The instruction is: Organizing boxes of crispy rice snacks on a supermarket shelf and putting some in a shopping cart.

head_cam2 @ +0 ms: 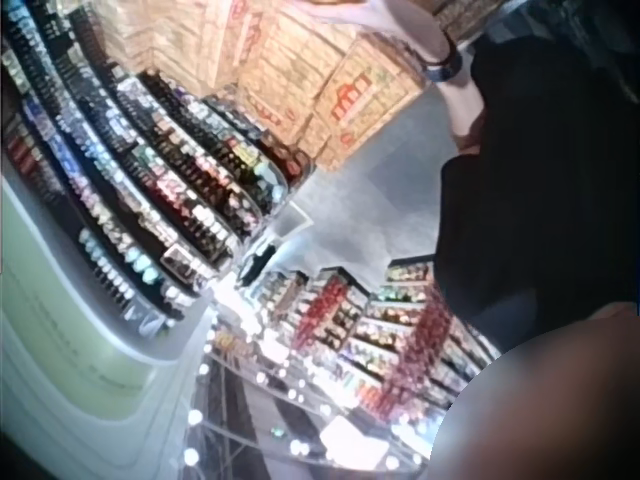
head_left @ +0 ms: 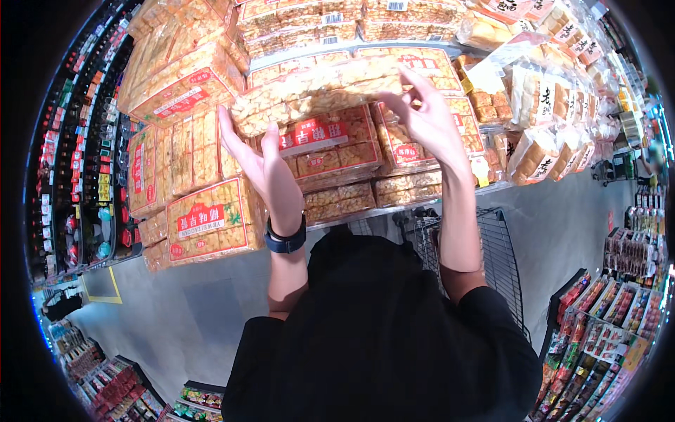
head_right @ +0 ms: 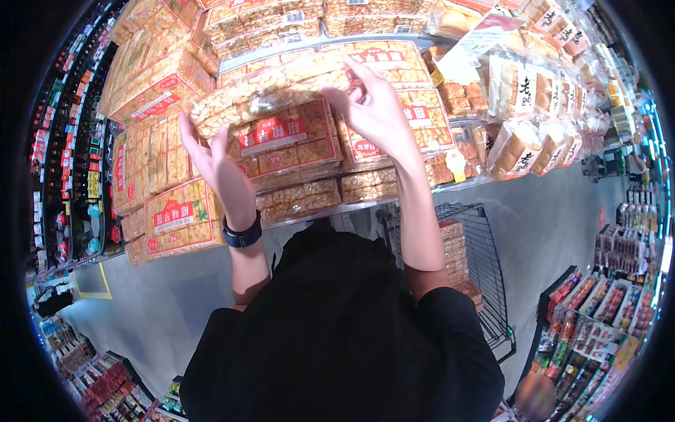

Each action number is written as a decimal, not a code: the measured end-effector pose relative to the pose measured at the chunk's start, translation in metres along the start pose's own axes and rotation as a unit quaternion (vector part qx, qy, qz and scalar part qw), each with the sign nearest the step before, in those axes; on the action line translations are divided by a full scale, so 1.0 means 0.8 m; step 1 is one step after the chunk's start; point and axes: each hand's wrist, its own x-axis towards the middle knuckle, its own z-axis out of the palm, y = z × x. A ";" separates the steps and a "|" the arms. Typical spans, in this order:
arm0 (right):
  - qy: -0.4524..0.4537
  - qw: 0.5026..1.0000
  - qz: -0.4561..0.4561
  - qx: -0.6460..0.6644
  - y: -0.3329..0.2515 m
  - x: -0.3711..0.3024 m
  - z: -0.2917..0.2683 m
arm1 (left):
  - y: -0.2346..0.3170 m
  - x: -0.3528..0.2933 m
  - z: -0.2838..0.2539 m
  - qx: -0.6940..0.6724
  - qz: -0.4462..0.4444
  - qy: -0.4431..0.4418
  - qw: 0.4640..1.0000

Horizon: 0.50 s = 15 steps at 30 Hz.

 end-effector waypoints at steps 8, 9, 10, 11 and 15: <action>0.108 0.982 -0.009 0.156 0.025 -0.005 0.020 | -0.015 0.002 0.008 -0.031 0.061 -0.025 0.997; 0.094 0.983 0.045 0.148 0.024 -0.002 0.024 | -0.025 0.006 0.006 -0.033 0.062 -0.028 0.997; 0.138 0.990 -0.008 0.043 0.033 0.005 0.034 | -0.036 0.011 0.005 -0.048 0.025 -0.030 0.998; 0.162 0.987 -0.017 -0.001 0.044 0.008 0.041 | -0.034 0.014 0.010 -0.064 -0.011 -0.035 0.997; 0.083 0.974 0.000 0.213 0.053 0.015 0.049 | -0.043 0.023 0.010 -0.131 -0.082 -0.045 0.987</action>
